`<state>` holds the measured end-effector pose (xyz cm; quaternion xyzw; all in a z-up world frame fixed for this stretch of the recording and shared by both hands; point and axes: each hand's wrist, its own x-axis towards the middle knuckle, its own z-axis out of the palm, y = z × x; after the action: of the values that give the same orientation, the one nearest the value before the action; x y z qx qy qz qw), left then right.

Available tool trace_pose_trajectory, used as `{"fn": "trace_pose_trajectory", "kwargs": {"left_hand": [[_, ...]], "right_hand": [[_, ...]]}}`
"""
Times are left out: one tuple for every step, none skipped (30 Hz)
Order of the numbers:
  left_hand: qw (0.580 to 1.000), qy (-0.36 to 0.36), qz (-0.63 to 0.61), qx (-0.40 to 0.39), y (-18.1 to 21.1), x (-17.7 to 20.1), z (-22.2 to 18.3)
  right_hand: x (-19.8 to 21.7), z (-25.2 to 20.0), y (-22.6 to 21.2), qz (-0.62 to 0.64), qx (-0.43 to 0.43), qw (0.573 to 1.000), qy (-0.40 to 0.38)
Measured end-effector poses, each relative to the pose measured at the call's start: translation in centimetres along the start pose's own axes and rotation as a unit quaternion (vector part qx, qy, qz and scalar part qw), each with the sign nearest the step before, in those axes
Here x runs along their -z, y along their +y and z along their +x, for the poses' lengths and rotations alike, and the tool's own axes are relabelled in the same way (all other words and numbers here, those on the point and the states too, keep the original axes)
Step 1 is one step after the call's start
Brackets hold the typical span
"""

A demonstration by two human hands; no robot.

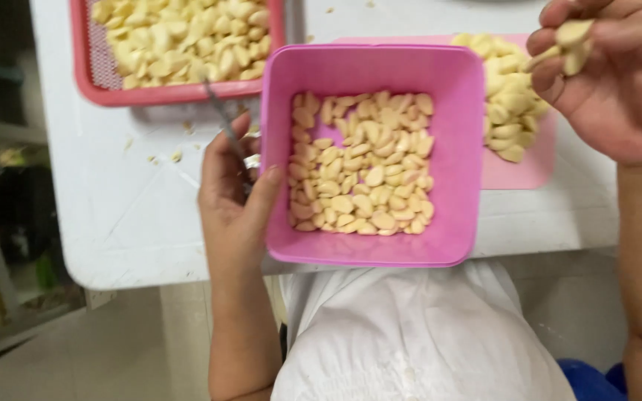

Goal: Sorting and trimming peeled garlic cloves in a food preparation setting

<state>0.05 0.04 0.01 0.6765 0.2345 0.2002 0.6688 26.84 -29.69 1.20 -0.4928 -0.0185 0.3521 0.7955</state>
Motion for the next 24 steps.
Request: {"fn": "trace_pose_trajectory", "kwargs": {"left_hand": [[1.0, 0.007, 0.014, 0.0, 0.1, 0.1, 0.0], [1.0, -0.004, 0.011, -0.001, 0.2, -0.1, 0.0], [1.0, 0.009, 0.012, 0.01, 0.4, -0.2, 0.0], [0.999, 0.022, 0.013, 0.022, 0.6, -0.2, 0.0], [1.0, 0.018, 0.013, 0.021, 0.4, -0.3, 0.0], [0.999, 0.022, 0.012, 0.02, 0.3, -0.3, 0.1], [0.999, 0.031, 0.011, 0.018, 0.2, -0.2, 0.0], [0.999, 0.031, 0.013, 0.018, 0.2, -0.3, 0.1], [0.999, 0.033, 0.014, 0.017, 0.2, -0.3, 0.0], [0.999, 0.034, 0.015, 0.017, 0.2, -0.3, 0.0], [0.999, 0.036, 0.017, 0.017, 0.3, -0.4, 0.0], [0.999, 0.035, 0.009, 0.017, 0.3, -0.5, 0.0], [0.999, 0.035, 0.0, 0.018, 0.4, -0.5, -0.1], [0.999, 0.037, 0.001, 0.018, 0.5, -0.6, -0.1], [0.999, 0.039, 0.0, 0.024, 0.7, -0.7, -0.1], [0.999, 0.041, 0.0, 0.03, 0.9, -0.8, -0.1], [0.999, 0.042, 0.001, 0.031, 0.8, -0.7, -0.1], [0.999, 0.04, 0.003, 0.028, 0.8, -0.7, 0.0], [0.999, 0.039, 0.004, 0.027, 0.7, -0.6, -0.1], [0.999, 0.041, 0.006, 0.03, 0.5, -0.5, -0.1], [0.999, 0.033, 0.011, 0.02, 0.4, -0.4, 0.0], [0.999, 0.025, 0.017, 0.011, 0.2, -0.3, 0.0], [1.0, 0.025, 0.015, 0.011, 0.3, -0.2, -0.1], [0.999, 0.028, 0.016, 0.016, 0.4, -0.2, -0.2]], "right_hand": [[0.4, -0.5, 0.1, -0.091, 0.041, 0.993, 0.061], [0.8, -1.3, 0.2, -0.091, 0.046, 0.992, 0.071], [1.2, -1.8, 0.3, -0.112, 0.051, 0.986, 0.113], [1.5, -2.4, 0.5, -0.131, 0.054, 0.978, 0.156], [1.9, -2.6, 1.0, -0.13, 0.056, 0.977, 0.159], [2.2, -2.9, 1.6, -0.118, 0.067, 0.976, 0.173], [2.5, -2.9, 2.3, -0.107, 0.076, 0.974, 0.182], [2.5, -2.9, 2.9, -0.106, 0.076, 0.975, 0.182], [2.5, -2.8, 3.7, -0.084, 0.06, 0.978, 0.181], [2.4, -2.7, 4.4, -0.061, 0.044, 0.981, 0.18], [2.4, -2.6, 5.0, -0.061, 0.043, 0.981, 0.178], [2.5, -2.6, 5.5, -0.055, 0.049, 0.982, 0.176], [2.5, -2.6, 6.1, -0.05, 0.055, 0.982, 0.174], [2.3, -2.6, 6.1, -0.05, 0.054, 0.982, 0.172], [2.1, -2.7, 6.1, -0.031, 0.068, 0.981, 0.181], [1.9, -2.7, 6.1, -0.013, 0.083, 0.978, 0.191], [1.9, -2.7, 6.0, -0.012, 0.081, 0.979, 0.189], [1.9, -2.8, 5.9, -0.022, 0.081, 0.979, 0.186], [1.9, -2.9, 5.9, -0.032, 0.079, 0.979, 0.182], [1.9, -2.8, 6.0, -0.032, 0.075, 0.98, 0.181], [1.9, -2.8, 6.1, -0.079, 0.085, 0.976, 0.186], [1.9, -2.8, 6.1, -0.126, 0.095, 0.969, 0.191], [1.8, -2.6, 6.4, -0.127, 0.096, 0.969, 0.191], [1.8, -2.5, 6.6, -0.145, 0.111, 0.966, 0.185]]}}
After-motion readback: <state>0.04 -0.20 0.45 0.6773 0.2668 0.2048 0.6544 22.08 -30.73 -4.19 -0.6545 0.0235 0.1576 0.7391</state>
